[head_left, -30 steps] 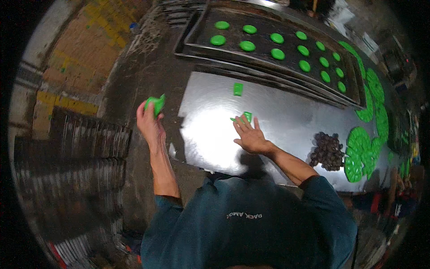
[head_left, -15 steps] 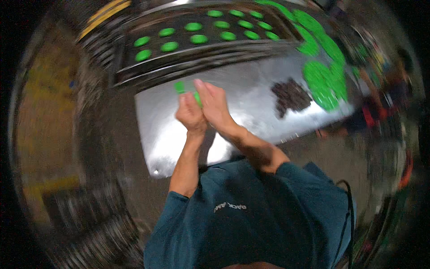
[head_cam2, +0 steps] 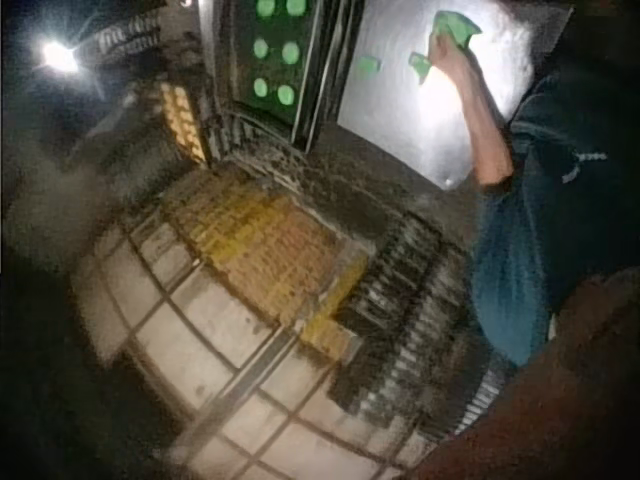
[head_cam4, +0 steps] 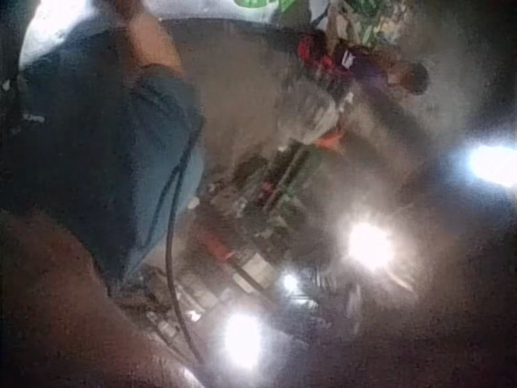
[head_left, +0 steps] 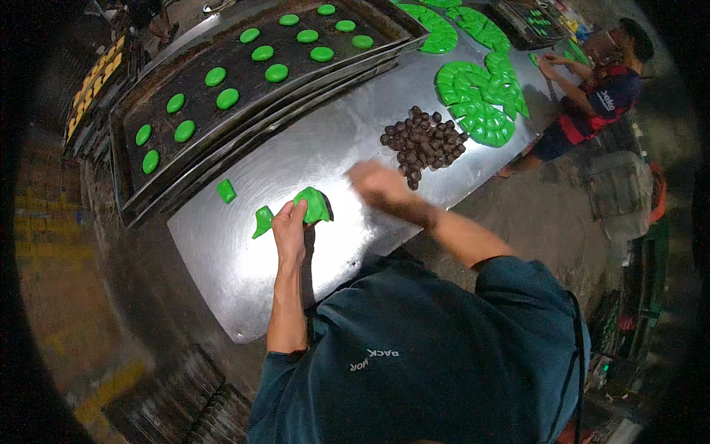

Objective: The person repeatedly tears small pieces from a green clay sheet, rolls them into balls, and places them on a metal tray. The person also handles dark brown clay pieces and moves a tray of finished green balls to a nearby rack.

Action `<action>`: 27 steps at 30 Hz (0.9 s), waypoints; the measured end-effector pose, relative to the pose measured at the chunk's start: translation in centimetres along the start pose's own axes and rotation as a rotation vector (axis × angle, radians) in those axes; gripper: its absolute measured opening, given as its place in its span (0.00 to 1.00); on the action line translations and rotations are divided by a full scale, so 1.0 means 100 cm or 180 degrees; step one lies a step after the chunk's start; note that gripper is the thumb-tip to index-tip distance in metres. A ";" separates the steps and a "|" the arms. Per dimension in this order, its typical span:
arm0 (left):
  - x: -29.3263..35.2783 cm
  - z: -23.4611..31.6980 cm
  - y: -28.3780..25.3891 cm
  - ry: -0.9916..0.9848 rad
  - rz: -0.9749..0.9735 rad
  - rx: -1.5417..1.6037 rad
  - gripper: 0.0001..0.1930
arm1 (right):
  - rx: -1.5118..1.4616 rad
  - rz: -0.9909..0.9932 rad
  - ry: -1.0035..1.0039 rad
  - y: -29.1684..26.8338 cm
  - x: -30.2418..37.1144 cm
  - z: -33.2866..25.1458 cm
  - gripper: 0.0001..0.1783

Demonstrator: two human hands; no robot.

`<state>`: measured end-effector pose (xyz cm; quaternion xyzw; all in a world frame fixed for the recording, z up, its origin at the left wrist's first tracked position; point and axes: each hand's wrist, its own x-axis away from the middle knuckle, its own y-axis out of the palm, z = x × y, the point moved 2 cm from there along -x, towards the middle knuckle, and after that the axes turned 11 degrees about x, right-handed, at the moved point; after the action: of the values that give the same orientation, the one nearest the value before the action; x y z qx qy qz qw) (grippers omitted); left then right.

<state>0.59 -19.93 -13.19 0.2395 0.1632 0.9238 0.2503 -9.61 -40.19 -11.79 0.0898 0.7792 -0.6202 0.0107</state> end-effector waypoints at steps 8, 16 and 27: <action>-0.007 0.021 0.036 0.0152 0.0416 0.0094 0.13 | 0.0777 -0.0400 0.0373 -0.035 -0.018 0.115 0.13; -0.007 0.015 0.071 -0.0009 -0.0127 0.1716 0.13 | -0.1860 0.1096 0.0404 -0.067 -0.037 -0.033 0.14; 0.044 0.063 0.002 0.0460 -0.0044 0.0696 0.18 | -0.3440 -0.0398 0.1263 -0.053 -0.061 -0.118 0.15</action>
<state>0.52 -16.60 -6.24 0.1970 0.2822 0.9136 0.2166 -3.27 -30.68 -3.18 0.1400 0.9762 -0.1050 -0.1280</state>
